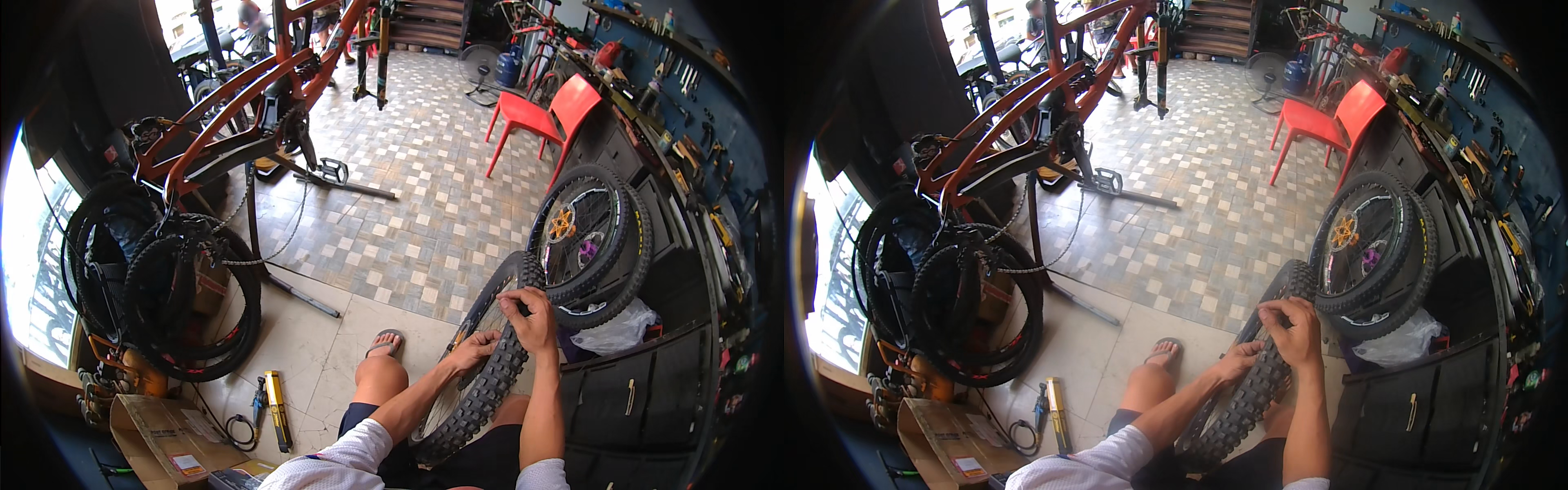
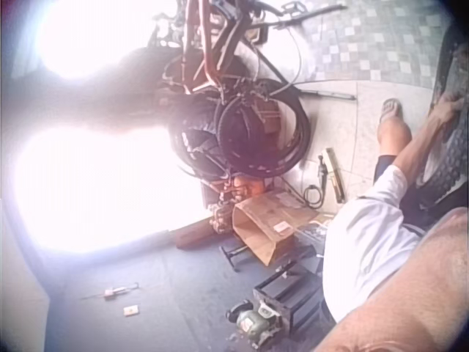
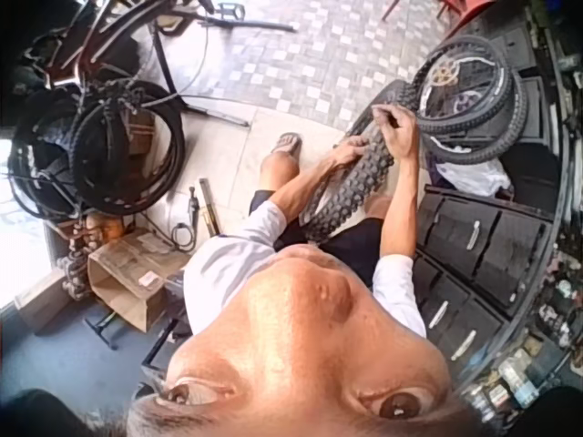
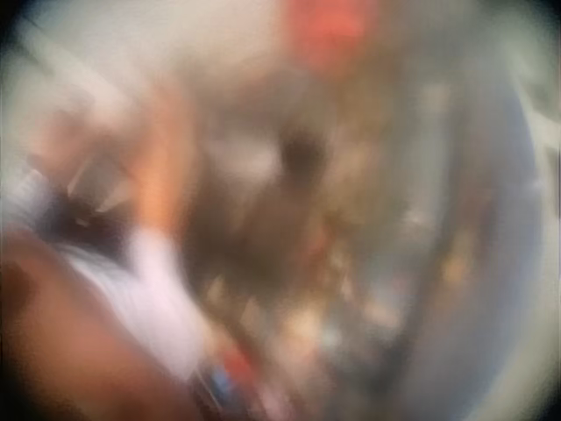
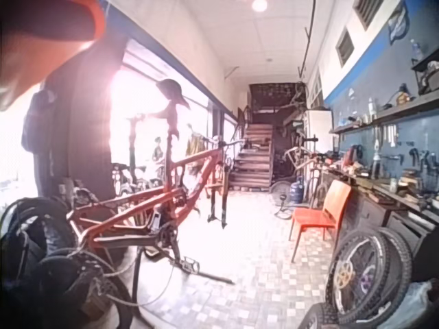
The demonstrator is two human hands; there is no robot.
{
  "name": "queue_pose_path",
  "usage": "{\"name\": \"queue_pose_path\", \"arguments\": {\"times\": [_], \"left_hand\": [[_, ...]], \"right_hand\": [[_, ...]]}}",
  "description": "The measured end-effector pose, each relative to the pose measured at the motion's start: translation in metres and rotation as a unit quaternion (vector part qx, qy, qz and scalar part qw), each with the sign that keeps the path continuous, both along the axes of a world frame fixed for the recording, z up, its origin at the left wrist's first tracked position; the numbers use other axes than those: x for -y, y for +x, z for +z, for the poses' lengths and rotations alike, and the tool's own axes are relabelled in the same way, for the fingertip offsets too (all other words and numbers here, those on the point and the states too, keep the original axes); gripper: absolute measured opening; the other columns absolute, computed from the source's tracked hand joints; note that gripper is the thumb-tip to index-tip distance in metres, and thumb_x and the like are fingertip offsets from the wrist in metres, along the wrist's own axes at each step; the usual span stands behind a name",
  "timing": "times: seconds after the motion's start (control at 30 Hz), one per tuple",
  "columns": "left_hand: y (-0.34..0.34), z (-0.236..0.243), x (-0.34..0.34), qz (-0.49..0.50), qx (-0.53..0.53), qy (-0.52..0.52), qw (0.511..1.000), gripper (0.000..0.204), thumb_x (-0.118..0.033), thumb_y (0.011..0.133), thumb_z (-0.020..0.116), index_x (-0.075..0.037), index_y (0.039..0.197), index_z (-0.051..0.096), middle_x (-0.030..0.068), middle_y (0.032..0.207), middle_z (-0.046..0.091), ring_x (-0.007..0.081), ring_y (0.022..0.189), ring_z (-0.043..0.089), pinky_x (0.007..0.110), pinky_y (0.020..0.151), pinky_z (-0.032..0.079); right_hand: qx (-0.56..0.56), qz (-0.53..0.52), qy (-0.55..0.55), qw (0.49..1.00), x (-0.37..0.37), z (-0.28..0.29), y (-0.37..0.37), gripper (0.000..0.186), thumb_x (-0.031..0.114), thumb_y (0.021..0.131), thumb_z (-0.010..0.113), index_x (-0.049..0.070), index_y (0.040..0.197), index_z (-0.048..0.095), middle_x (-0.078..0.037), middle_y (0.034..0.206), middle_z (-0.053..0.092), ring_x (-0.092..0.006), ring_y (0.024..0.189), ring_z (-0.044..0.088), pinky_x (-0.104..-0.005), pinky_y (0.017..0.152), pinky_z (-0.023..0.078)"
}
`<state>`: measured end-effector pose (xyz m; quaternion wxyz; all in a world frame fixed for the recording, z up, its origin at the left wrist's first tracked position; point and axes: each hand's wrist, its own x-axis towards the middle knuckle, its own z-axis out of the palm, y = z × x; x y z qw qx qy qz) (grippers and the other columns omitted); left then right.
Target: The person installs a bicycle tire onto a wheel rim by hand, pressing the tire bead into place around the circumference. The person rotates the wheel and uses both hands to seat the tire, occasionally reaching for tools on the workbench.
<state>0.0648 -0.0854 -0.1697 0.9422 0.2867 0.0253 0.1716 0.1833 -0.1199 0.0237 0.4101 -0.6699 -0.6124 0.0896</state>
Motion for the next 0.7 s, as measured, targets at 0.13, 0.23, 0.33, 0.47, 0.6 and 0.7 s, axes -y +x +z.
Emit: {"name": "queue_pose_path", "arguments": {"times": [0.13, 0.23, 0.33, 0.47, 0.6, 0.7], "left_hand": [[0.005, -0.010, 0.001, 0.011, 0.008, 0.002, 1.000, 0.022, -0.020, 0.105, 0.067, -0.002, 0.118, 0.068, 0.0026, 0.107, 0.074, 0.0123, 0.095, 0.070, 0.030, 0.089, 0.056], [0.005, -0.013, 0.003, -0.004, 0.015, -0.021, 1.000, 0.024, -0.016, 0.103, 0.068, -0.002, 0.122, 0.068, 0.0059, 0.111, 0.076, 0.0156, 0.097, 0.073, 0.032, 0.090, 0.058], [0.005, -0.015, 0.005, -0.008, 0.022, -0.024, 0.999, 0.025, -0.015, 0.103, 0.068, -0.001, 0.124, 0.068, 0.0081, 0.113, 0.077, 0.0180, 0.097, 0.074, 0.034, 0.090, 0.060], [0.004, -0.014, 0.006, -0.014, 0.016, -0.026, 0.999, 0.027, -0.017, 0.104, 0.066, 0.000, 0.125, 0.068, 0.0091, 0.114, 0.077, 0.0190, 0.098, 0.075, 0.035, 0.090, 0.060], [0.003, -0.011, 0.009, -0.005, -0.009, -0.025, 1.000, 0.028, -0.025, 0.106, 0.065, -0.001, 0.121, 0.070, 0.0038, 0.106, 0.076, 0.0127, 0.093, 0.071, 0.030, 0.086, 0.056], [0.002, -0.006, 0.011, -0.014, -0.016, -0.030, 0.999, 0.030, -0.029, 0.107, 0.064, -0.001, 0.119, 0.070, 0.0037, 0.105, 0.076, 0.0122, 0.092, 0.071, 0.029, 0.086, 0.056]], "right_hand": [[0.010, -0.005, 0.001, 1.000, 0.000, -0.002, 0.003, 0.027, 0.033, 0.095, 0.074, 0.006, 0.098, 0.080, -0.009, 0.089, 0.076, -0.0263, 0.089, 0.069, -0.0386, 0.090, 0.049], [0.007, -0.007, 0.002, 1.000, 0.004, -0.004, 0.004, 0.027, 0.032, 0.095, 0.074, 0.006, 0.098, 0.080, -0.009, 0.088, 0.075, -0.0264, 0.088, 0.069, -0.0384, 0.088, 0.049], [0.010, -0.007, 0.006, 1.000, 0.006, -0.004, 0.004, 0.027, 0.032, 0.095, 0.075, 0.006, 0.098, 0.080, -0.009, 0.087, 0.074, -0.0266, 0.087, 0.068, -0.0382, 0.088, 0.049], [0.015, -0.004, 0.012, 1.000, 0.007, -0.003, 0.003, 0.027, 0.033, 0.095, 0.074, 0.007, 0.099, 0.080, -0.009, 0.086, 0.074, -0.0268, 0.087, 0.068, -0.0384, 0.088, 0.049], [0.014, 0.001, 0.007, 1.000, 0.006, -0.002, 0.002, 0.027, 0.033, 0.096, 0.074, 0.007, 0.099, 0.080, -0.009, 0.086, 0.073, -0.0266, 0.086, 0.067, -0.0386, 0.088, 0.049], [0.000, 0.001, -0.003, 1.000, 0.008, -0.001, 0.002, 0.027, 0.034, 0.096, 0.074, 0.007, 0.099, 0.080, -0.009, 0.086, 0.073, -0.0263, 0.085, 0.067, -0.0386, 0.087, 0.049]]}}
